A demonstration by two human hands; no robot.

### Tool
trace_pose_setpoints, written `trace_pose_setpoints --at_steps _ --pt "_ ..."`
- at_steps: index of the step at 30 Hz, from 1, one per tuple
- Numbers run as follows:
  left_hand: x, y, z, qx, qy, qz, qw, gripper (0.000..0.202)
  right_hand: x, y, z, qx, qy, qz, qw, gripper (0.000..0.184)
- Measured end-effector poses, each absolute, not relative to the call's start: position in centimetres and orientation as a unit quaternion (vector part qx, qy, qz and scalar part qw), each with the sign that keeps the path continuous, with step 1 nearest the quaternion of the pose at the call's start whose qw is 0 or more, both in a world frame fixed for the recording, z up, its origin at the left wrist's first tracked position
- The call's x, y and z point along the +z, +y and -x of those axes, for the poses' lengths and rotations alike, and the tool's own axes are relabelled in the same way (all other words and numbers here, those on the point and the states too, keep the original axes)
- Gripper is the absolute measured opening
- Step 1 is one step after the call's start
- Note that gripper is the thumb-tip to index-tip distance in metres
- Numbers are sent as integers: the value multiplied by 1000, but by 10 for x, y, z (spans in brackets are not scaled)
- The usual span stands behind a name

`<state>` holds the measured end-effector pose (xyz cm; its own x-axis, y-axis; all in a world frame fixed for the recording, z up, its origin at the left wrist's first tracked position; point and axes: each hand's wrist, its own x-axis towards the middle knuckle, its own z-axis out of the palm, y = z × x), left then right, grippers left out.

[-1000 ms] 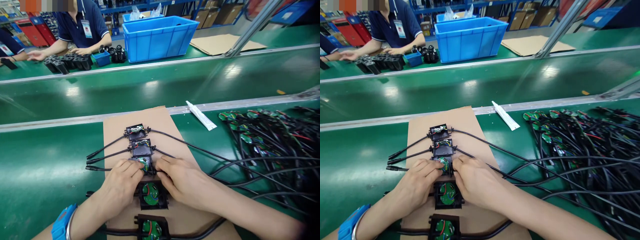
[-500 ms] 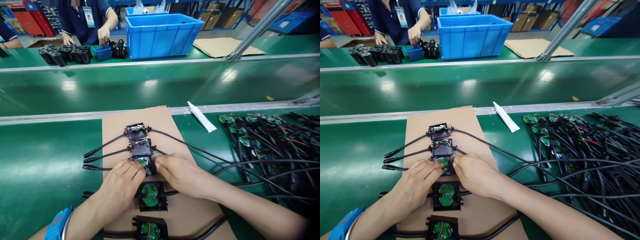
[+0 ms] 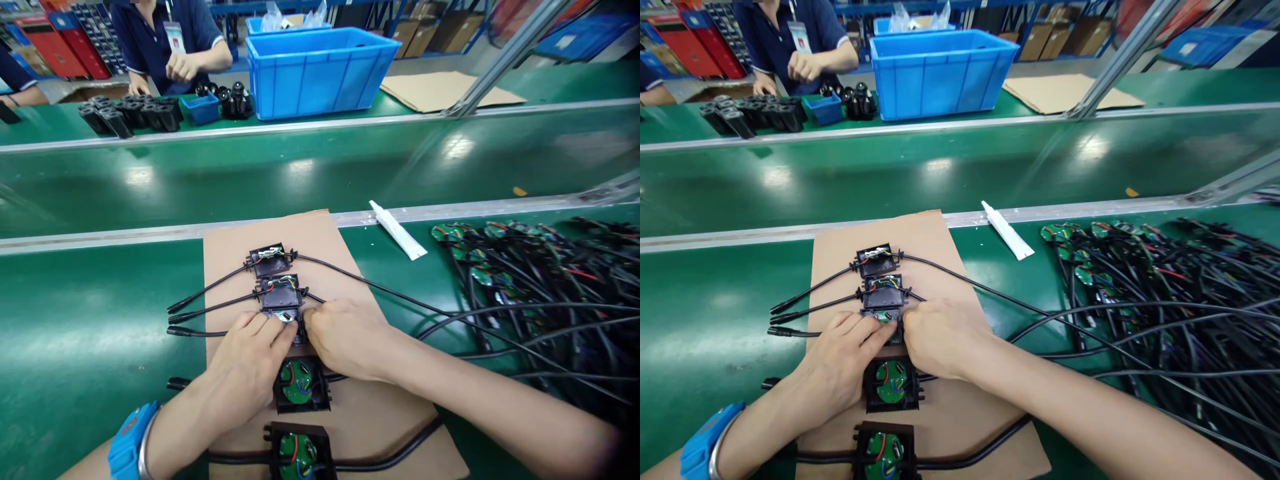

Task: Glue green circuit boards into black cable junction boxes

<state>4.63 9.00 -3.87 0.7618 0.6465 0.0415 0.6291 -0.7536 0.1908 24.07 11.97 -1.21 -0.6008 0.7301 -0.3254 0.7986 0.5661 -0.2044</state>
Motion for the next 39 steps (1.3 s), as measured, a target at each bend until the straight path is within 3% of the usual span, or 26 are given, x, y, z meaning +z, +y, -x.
trace_pose_setpoints --at_steps 6,10,13,16,20,24,30,39 --pt "-38 90 -47 45 348 -933 81 62 -34 101 -251 -130 865 -480 -66 19" --pt "-33 86 -51 30 360 -928 90 62 -35 107 -257 -175 885 -416 -115 22" --pt "-31 90 -43 101 356 -920 128 63 -31 119 -263 -198 876 -414 -146 18" --pt "-34 108 -26 202 422 -877 107 46 -35 132 -265 -165 839 -490 -168 10" --pt "-37 130 -7 159 500 -848 74 8 -47 130 -265 -158 813 -536 -163 11" --pt "-29 125 -4 207 478 -844 127 14 -30 108 -268 -133 830 -492 -225 20" --pt "-25 125 -11 202 456 -860 112 23 4 110 -259 -102 876 -458 -114 26" --pt "-39 140 -16 158 438 -881 78 25 -7 136 -237 -79 887 -454 -27 13"
